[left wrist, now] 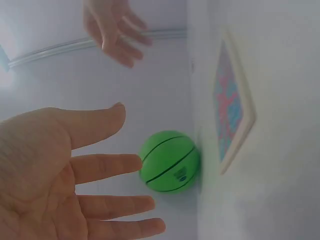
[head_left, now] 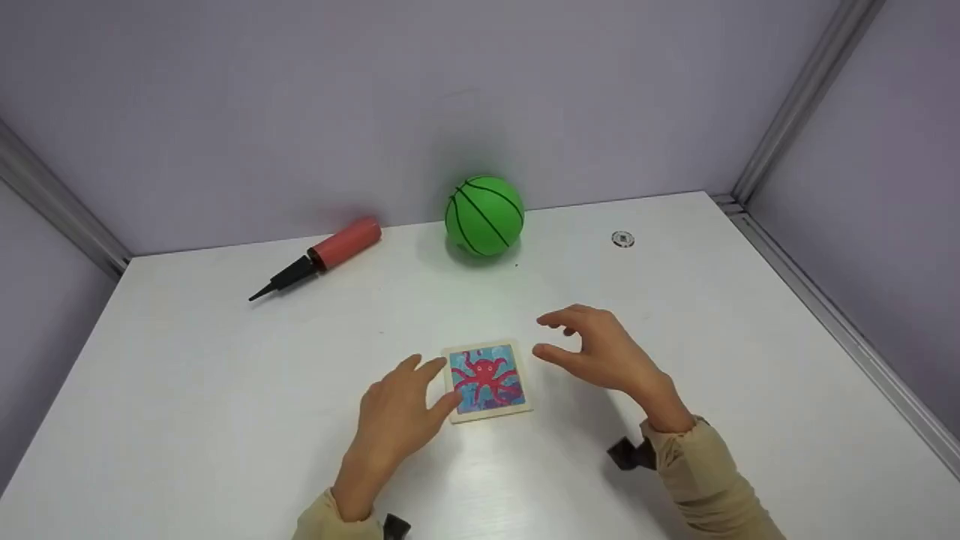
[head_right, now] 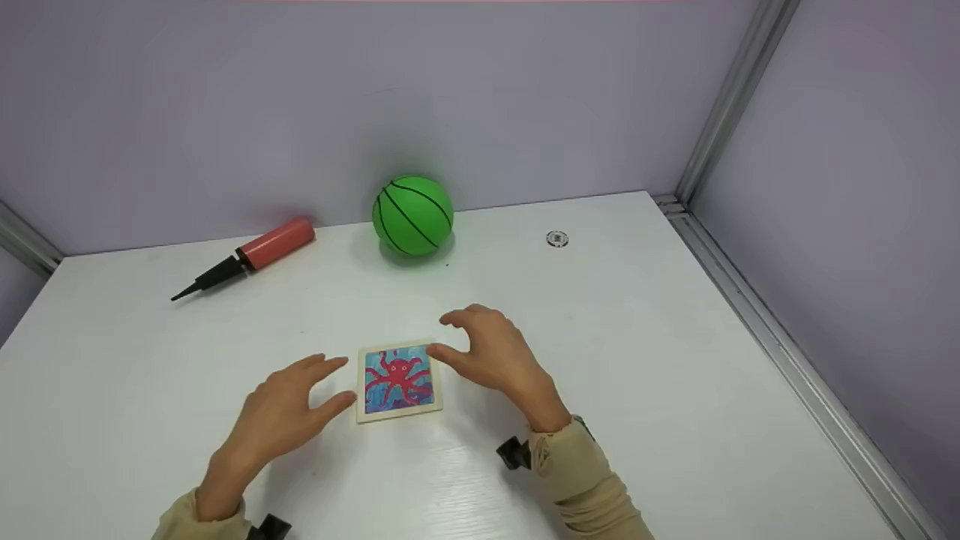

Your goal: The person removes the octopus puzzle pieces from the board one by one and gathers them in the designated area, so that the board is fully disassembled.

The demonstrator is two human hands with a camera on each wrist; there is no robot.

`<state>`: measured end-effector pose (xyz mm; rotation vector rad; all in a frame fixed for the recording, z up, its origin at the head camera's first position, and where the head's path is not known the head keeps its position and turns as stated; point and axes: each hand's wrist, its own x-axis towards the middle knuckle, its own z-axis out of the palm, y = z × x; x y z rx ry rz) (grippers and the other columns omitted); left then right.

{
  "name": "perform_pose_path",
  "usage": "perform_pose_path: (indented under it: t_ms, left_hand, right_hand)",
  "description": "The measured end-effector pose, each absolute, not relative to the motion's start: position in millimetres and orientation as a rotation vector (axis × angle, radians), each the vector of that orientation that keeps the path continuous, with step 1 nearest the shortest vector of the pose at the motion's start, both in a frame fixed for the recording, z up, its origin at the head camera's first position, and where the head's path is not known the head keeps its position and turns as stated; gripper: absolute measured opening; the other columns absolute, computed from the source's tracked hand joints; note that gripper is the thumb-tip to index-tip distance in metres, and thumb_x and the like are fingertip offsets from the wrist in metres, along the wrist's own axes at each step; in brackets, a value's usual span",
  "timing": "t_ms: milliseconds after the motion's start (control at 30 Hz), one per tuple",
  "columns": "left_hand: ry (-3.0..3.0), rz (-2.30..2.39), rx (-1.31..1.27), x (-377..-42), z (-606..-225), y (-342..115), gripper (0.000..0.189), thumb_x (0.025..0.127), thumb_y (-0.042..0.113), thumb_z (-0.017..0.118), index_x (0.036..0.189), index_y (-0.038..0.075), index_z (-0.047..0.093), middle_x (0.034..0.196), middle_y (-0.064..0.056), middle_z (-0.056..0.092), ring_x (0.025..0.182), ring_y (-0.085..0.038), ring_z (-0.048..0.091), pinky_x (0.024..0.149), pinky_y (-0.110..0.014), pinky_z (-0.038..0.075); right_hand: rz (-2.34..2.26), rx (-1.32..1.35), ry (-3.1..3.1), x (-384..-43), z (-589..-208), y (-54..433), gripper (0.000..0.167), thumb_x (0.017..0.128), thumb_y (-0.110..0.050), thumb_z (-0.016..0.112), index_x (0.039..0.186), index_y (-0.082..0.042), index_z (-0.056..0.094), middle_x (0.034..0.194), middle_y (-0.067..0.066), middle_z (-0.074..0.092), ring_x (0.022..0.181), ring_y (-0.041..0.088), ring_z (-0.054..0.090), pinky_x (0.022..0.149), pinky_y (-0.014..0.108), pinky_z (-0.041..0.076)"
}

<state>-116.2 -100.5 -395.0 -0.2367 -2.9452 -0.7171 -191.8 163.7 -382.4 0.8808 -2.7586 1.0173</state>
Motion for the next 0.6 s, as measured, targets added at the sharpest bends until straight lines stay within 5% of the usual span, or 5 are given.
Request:
perform_pose_path:
  t_ms: [233, 600]
  left_hand:
    - [-3.071, -0.597, -0.249, -129, -421, -82, 0.046, 0.083, 0.03, 0.074, 0.123, 0.01, 0.066, 0.129, -0.027, 0.054, 0.115, -0.043, 0.053, 0.085, -0.055, 0.046]
    - [-3.207, -0.679, -0.387, -135, -434, -82, 0.052, 0.087, 0.03, 0.069, 0.135, 0.013, 0.057, 0.147, -0.027, 0.035, 0.134, -0.049, 0.029, 0.1, -0.065, 0.029]
  right_hand:
    - [1.172, 1.012, -2.77, -222, -407, 127, 0.025, 0.092, -0.022, 0.065, 0.108, -0.003, 0.069, 0.092, 0.006, 0.068, 0.075, 0.017, 0.061, 0.069, 0.031, 0.05]
    - [1.182, 1.093, -2.919, -246, -436, 92, 0.029, 0.097, -0.021, 0.058, 0.114, 0.001, 0.066, 0.096, 0.013, 0.069, 0.074, 0.02, 0.066, 0.07, 0.035, 0.052]
